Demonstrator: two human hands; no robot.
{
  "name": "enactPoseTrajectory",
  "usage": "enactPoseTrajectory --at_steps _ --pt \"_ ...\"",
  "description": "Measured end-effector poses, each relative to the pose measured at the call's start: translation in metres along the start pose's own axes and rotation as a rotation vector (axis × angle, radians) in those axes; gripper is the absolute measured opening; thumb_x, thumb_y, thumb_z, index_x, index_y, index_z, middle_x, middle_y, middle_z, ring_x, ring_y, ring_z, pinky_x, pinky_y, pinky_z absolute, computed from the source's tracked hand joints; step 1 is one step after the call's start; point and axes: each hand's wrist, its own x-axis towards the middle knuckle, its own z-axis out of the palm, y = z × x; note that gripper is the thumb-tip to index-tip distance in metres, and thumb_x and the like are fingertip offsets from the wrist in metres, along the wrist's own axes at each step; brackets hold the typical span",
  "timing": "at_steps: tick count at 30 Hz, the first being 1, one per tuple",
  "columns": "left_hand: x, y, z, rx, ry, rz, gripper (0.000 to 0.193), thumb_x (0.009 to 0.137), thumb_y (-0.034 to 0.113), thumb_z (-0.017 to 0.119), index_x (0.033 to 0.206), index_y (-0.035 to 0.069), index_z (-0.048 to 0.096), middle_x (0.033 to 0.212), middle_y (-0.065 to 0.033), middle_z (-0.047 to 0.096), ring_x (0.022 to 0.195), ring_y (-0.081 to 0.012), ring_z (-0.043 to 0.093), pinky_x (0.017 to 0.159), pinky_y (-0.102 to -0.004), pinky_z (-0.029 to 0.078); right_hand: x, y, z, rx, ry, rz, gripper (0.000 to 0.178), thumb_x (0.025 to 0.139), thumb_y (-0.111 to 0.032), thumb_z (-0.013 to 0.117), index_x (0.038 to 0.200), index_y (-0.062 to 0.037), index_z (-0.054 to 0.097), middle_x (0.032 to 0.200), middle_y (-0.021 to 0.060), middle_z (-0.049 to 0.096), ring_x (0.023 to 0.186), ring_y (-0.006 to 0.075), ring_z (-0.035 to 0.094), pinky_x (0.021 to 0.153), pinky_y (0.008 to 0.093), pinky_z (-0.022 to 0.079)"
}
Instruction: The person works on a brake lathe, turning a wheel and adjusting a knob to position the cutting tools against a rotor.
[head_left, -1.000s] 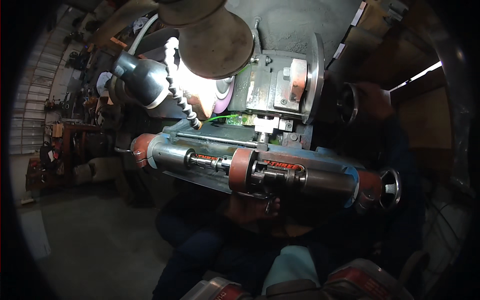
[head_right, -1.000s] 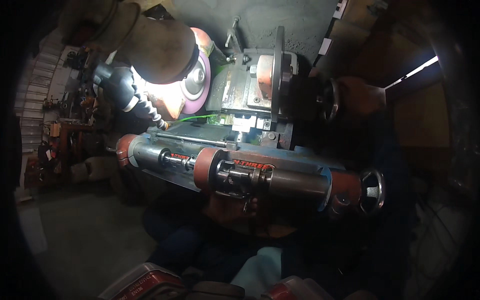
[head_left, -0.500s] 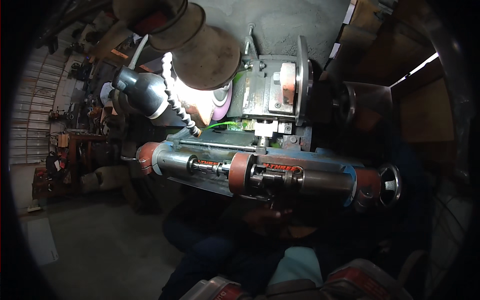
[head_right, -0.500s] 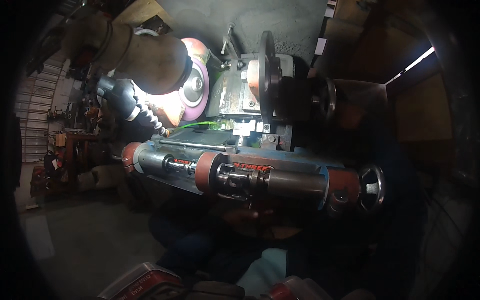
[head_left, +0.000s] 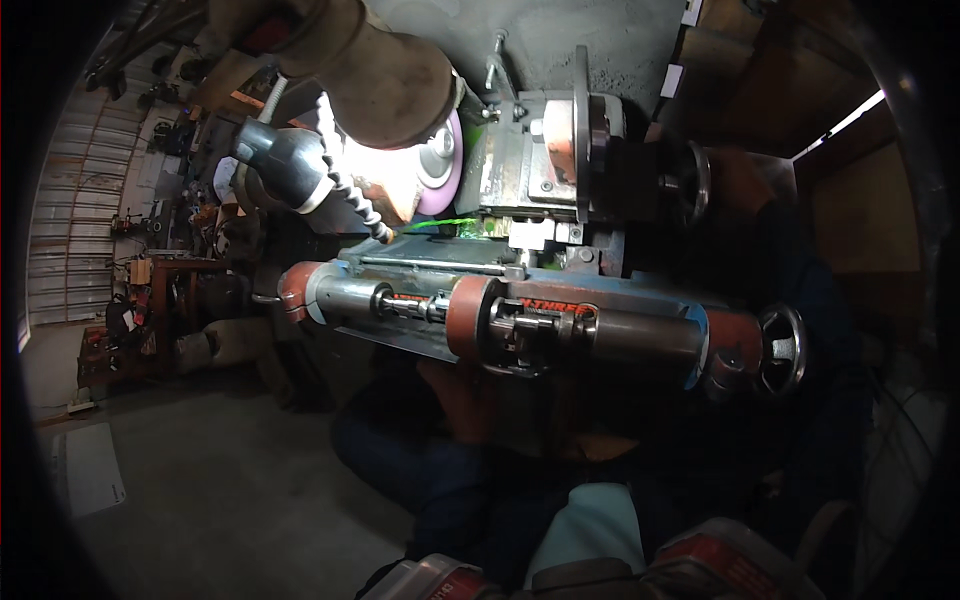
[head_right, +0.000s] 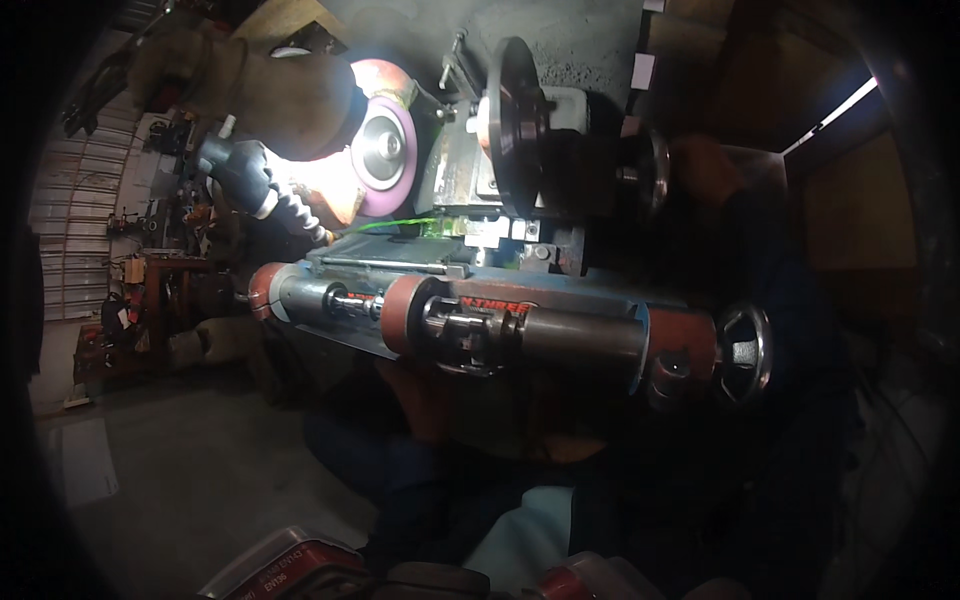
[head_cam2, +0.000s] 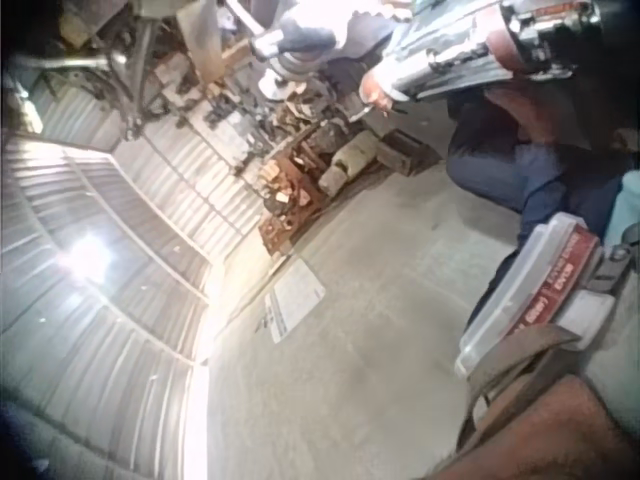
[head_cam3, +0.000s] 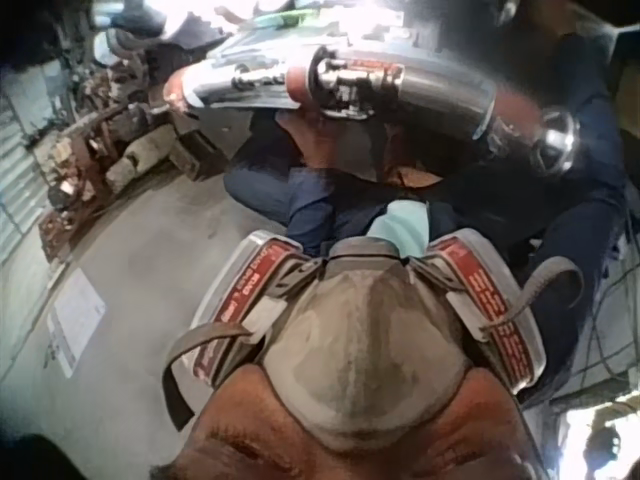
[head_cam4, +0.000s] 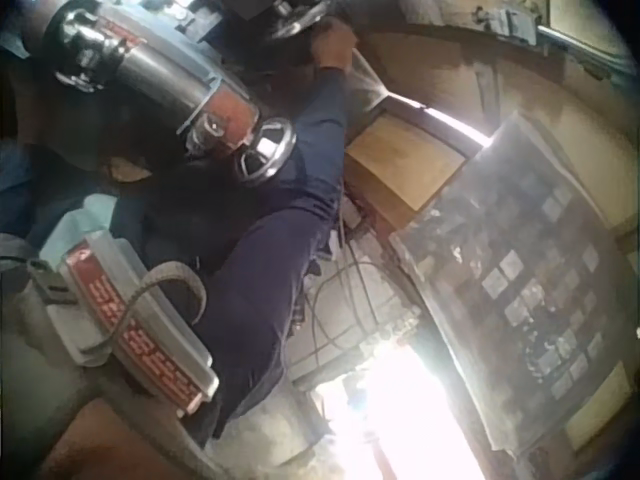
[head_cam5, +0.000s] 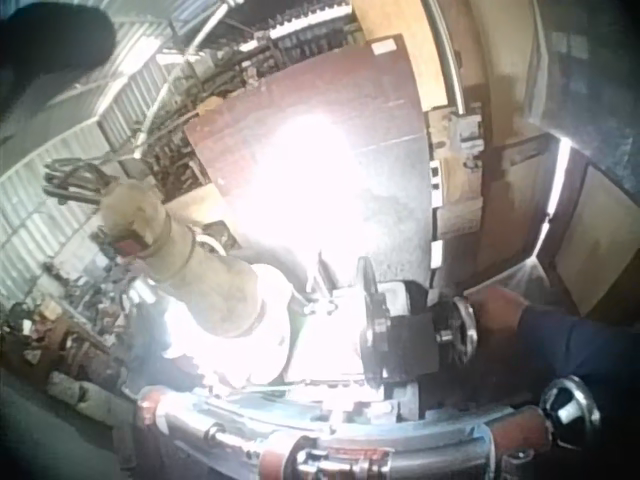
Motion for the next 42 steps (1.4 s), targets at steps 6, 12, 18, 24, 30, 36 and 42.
enactPoseTrajectory --at_steps 6,12,18,24,30,36,42 --pt "0.013 0.003 -0.011 0.125 -0.648 0.083 0.043 0.092 0.004 0.05 0.134 0.001 0.043 0.128 -0.0145 0.054 0.114 -0.0242 0.056 0.098 -0.0359 0.044 -0.027 -0.054 -0.069 0.243 -0.217 0.233 0.022 0.086 -0.016 0.06 0.101 -0.0021 0.068 0.086 0.0167 0.069 0.086 0.0325 0.066 0.082 0.0378 0.05" --pt "-0.02 -0.047 0.061 -0.562 -0.642 -0.506 0.03 0.097 0.015 0.048 0.124 0.002 0.05 0.119 -0.0132 0.059 0.106 -0.0225 0.059 0.092 -0.0343 0.048 -0.028 -0.071 -0.08 0.18 -0.146 0.267 0.026 0.091 -0.026 0.06 0.105 -0.004 0.066 0.105 0.0177 0.063 0.102 0.0322 0.06 0.09 0.0395 0.046" --pt "0.008 0.035 0.014 -0.784 -0.371 -0.38 0.028 0.101 0.025 0.048 0.118 0.004 0.055 0.11 -0.0119 0.063 0.096 -0.0205 0.062 0.085 -0.033 0.052 -0.03 -0.069 -0.093 0.133 -0.217 0.238 0.022 0.091 -0.022 0.059 0.099 -0.0034 0.067 0.099 0.0189 0.064 0.096 0.0357 0.06 0.088 0.0417 0.046" --pt "-0.002 -0.04 0.036 -0.558 -0.602 -0.403 0.03 0.1 0.02 0.047 0.126 0.006 0.052 0.122 -0.0121 0.058 0.109 -0.0188 0.057 0.094 -0.0309 0.047 -0.027 -0.077 -0.089 0.174 -0.209 0.205 0.02 0.09 -0.018 0.056 0.095 -0.0021 0.067 0.093 0.0209 0.064 0.093 0.038 0.059 0.086 0.043 0.046" --pt "-0.006 -0.059 0.042 -0.302 -1.087 -0.284 0.035 0.098 0.015 0.048 0.132 0.009 0.049 0.133 -0.0116 0.052 0.121 -0.0172 0.051 0.103 -0.0279 0.041 -0.037 -0.08 -0.082 0.136 -0.143 0.153 0.02 0.09 -0.017 0.056 0.093 -0.0003 0.067 0.091 0.0228 0.063 0.089 0.0405 0.06 0.082 0.0439 0.047" --pt "0.0 -0.015 0.04 -1.123 -1.186 -0.836 0.032 0.095 0.026 0.056 0.122 0.008 0.058 0.104 -0.0096 0.06 0.086 -0.0161 0.055 0.077 -0.0275 0.049 -0.038 -0.078 -0.088 0.172 -0.223 0.141 0.02 0.089 -0.017 0.057 0.09 0.0005 0.065 0.087 0.0232 0.062 0.088 0.042 0.059 0.08 0.0452 0.047" --pt "0.024 -0.032 0.009 -0.714 -1.084 -0.701 0.027 0.094 0.03 0.057 0.112 0.009 0.058 0.086 -0.0046 0.057 0.073 -0.0152 0.053 0.066 -0.0295 0.049 -0.041 -0.089 -0.082 0.192 -0.233 0.103 0.02 0.09 -0.017 0.056 0.087 -0.0002 0.066 0.086 0.0217 0.065 0.086 0.0381 0.062 0.078 0.0444 0.048"
